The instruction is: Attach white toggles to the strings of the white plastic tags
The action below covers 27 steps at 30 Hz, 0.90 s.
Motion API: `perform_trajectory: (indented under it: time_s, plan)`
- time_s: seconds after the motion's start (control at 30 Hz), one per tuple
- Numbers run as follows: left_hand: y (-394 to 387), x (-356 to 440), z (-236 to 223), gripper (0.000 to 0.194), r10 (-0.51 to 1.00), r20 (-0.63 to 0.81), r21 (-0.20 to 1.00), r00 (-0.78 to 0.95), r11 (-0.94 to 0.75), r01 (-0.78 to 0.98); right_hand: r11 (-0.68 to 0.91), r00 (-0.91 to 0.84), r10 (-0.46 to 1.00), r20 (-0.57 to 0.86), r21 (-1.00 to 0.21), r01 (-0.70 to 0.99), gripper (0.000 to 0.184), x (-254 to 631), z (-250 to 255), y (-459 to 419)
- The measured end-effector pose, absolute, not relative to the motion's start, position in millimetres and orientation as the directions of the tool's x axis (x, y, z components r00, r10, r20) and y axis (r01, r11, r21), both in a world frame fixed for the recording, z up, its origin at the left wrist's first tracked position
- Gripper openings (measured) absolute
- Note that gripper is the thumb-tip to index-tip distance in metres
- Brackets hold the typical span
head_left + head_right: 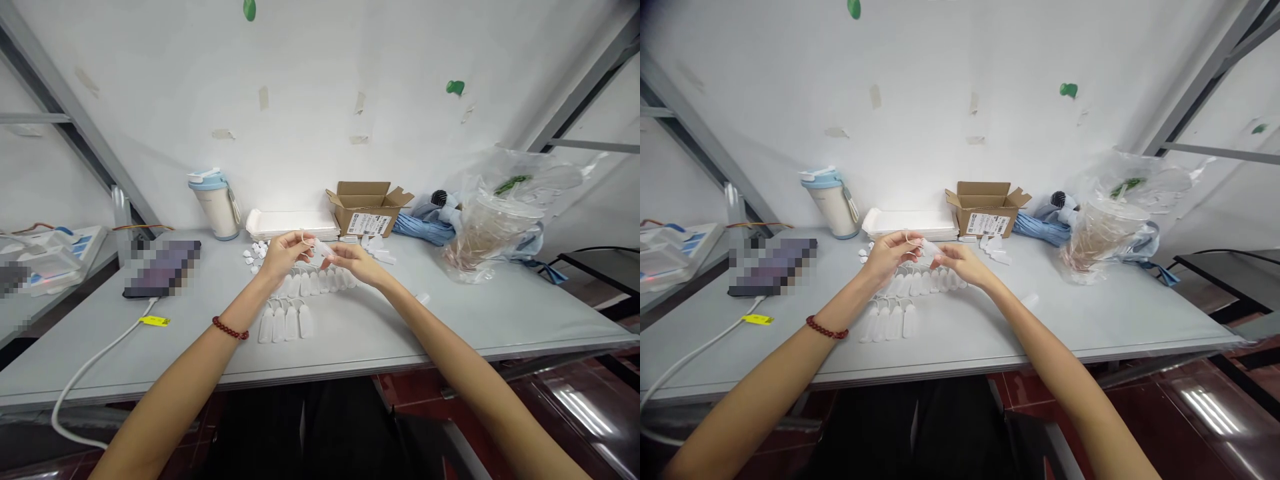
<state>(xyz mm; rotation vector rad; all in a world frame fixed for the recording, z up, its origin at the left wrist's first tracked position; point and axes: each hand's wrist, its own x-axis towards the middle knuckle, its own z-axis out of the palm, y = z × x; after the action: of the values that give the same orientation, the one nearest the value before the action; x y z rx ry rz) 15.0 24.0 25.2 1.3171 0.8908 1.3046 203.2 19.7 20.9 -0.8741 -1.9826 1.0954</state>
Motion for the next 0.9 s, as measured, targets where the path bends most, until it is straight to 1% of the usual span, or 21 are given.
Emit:
perform_trajectory:
  time_s: [0.17, 0.33, 0.5, 0.7, 0.9]
  plan:
    - [22, 16, 26, 0.017, 0.957, 0.232, 0.971, 0.176, -0.215, -0.109, 0.385, -0.625, 0.762, 0.172, -0.896, 0.223, 0.023, 213, 21, 25]
    - [19, 18, 28, 0.016, 0.954, 0.211, 0.977, 0.211, -0.199, -0.079, 0.322, -0.683, 0.719, 0.133, -0.934, 0.157, 0.023, 219, 20, 30]
    - [18, 19, 28, 0.016, 0.947, 0.241, 0.970, 0.212, -0.232, -0.068, 0.265, -0.683, 0.718, 0.134, -0.960, 0.090, 0.027, 221, 17, 33]
    - [17, 18, 28, 0.028, 0.920, 0.277, 0.961, 0.278, -0.267, -0.073, 0.134, -0.669, 0.733, 0.123, -0.990, -0.034, 0.030, 219, 11, 37]
    - [19, 15, 28, 0.028, 0.926, 0.234, 0.971, 0.295, -0.238, -0.021, 0.109, -0.709, 0.699, 0.098, -0.994, -0.030, 0.033, 217, 7, 35]
